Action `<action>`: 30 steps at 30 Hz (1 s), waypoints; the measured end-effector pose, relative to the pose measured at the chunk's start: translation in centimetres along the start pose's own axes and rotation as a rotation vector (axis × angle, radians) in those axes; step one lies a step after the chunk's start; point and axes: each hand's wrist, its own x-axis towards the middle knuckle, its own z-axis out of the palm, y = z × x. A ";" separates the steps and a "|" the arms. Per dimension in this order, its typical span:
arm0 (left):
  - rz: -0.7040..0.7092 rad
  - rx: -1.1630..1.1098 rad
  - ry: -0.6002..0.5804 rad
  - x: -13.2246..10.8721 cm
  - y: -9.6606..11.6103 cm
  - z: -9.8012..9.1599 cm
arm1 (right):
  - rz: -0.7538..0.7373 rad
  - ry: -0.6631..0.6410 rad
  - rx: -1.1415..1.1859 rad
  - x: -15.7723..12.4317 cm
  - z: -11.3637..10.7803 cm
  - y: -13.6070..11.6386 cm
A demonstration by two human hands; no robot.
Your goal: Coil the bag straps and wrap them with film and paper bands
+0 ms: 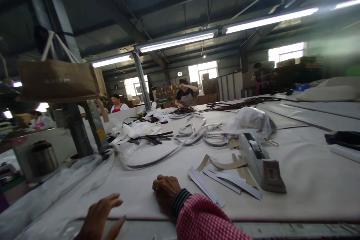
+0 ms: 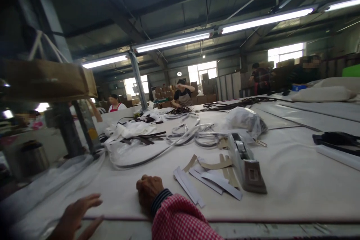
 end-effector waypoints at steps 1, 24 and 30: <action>0.022 -0.014 -0.014 1.6 0.3 1.3 | -0.001 -0.002 -0.002 0.0 0.1 0.0; 0.190 -0.010 -0.402 8.9 3.2 6.0 | 0.579 0.288 1.423 1.3 -1.6 2.9; 0.440 0.000 -0.256 -0.7 2.1 3.1 | 0.705 0.527 1.627 1.8 -3.7 5.3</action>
